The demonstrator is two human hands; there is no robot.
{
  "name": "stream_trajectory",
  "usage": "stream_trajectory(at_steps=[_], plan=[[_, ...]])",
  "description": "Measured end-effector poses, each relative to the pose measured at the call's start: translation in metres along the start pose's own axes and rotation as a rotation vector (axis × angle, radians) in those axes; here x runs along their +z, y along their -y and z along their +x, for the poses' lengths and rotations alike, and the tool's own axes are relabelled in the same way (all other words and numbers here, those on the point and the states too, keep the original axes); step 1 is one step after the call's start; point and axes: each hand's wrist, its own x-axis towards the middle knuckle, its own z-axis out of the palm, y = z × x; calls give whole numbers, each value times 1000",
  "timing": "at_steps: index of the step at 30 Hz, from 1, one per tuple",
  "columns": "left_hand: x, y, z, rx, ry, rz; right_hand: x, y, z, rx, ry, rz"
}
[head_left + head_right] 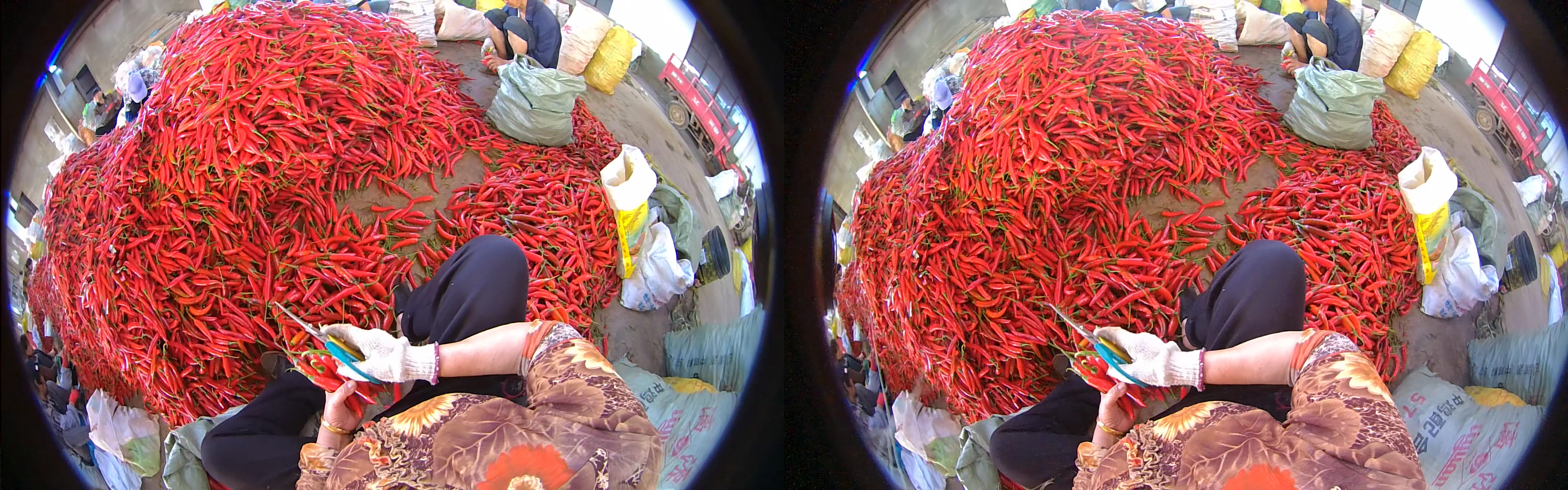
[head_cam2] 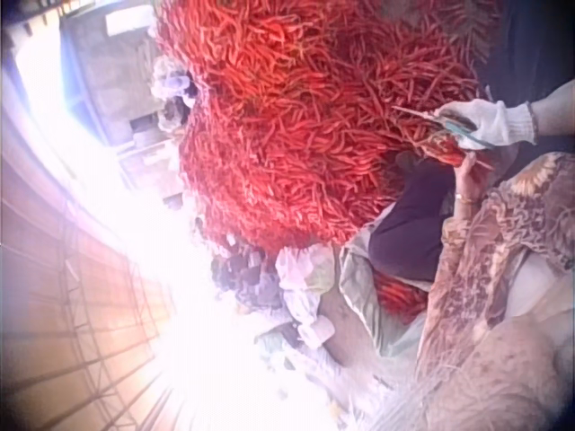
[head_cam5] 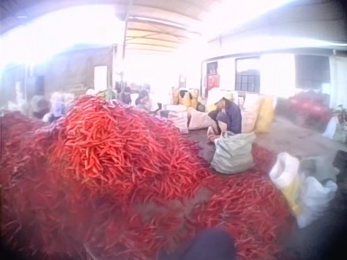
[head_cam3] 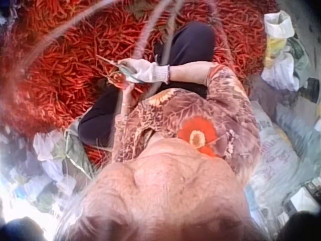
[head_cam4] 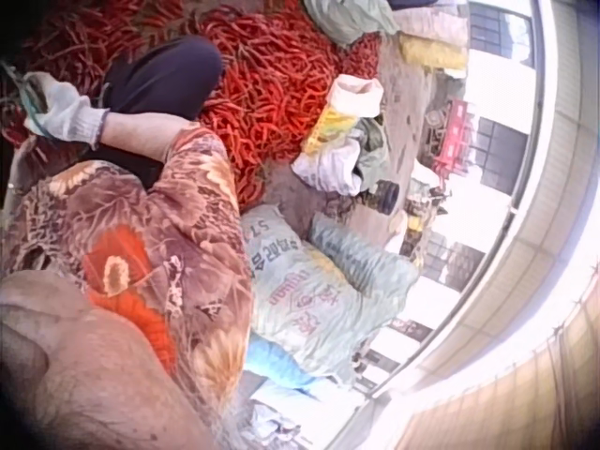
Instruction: The person sits on the ground and uses shears to trim the stems off red chili peppers. They gather peppers from a large pile, cut the stems, and place the trimmed peppers into a sack beside them.
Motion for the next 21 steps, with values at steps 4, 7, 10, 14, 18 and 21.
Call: stream_trajectory(at_steps=[4, 7, 10, 14, 18, 21], plan=[[2, -1, 0, 20, 29, 52, 4, -8, -3, -15, -3, -41], [2, -5, 4, -12, 7, 99, 4, -5, -4, -14, -11, -70], [3, -9, 7, -38, -93, 181, 0, 5, -3, 29, -5, -143], [5, -11, 6, -65, -148, 221, -8, 16, -1, 81, -32, -162], [5, -13, 6, -12, -143, 249, -22, 14, 10, 179, -101, -220], [1, -13, 9, 130, -240, 311, -36, 10, 16, 317, -104, 146]])
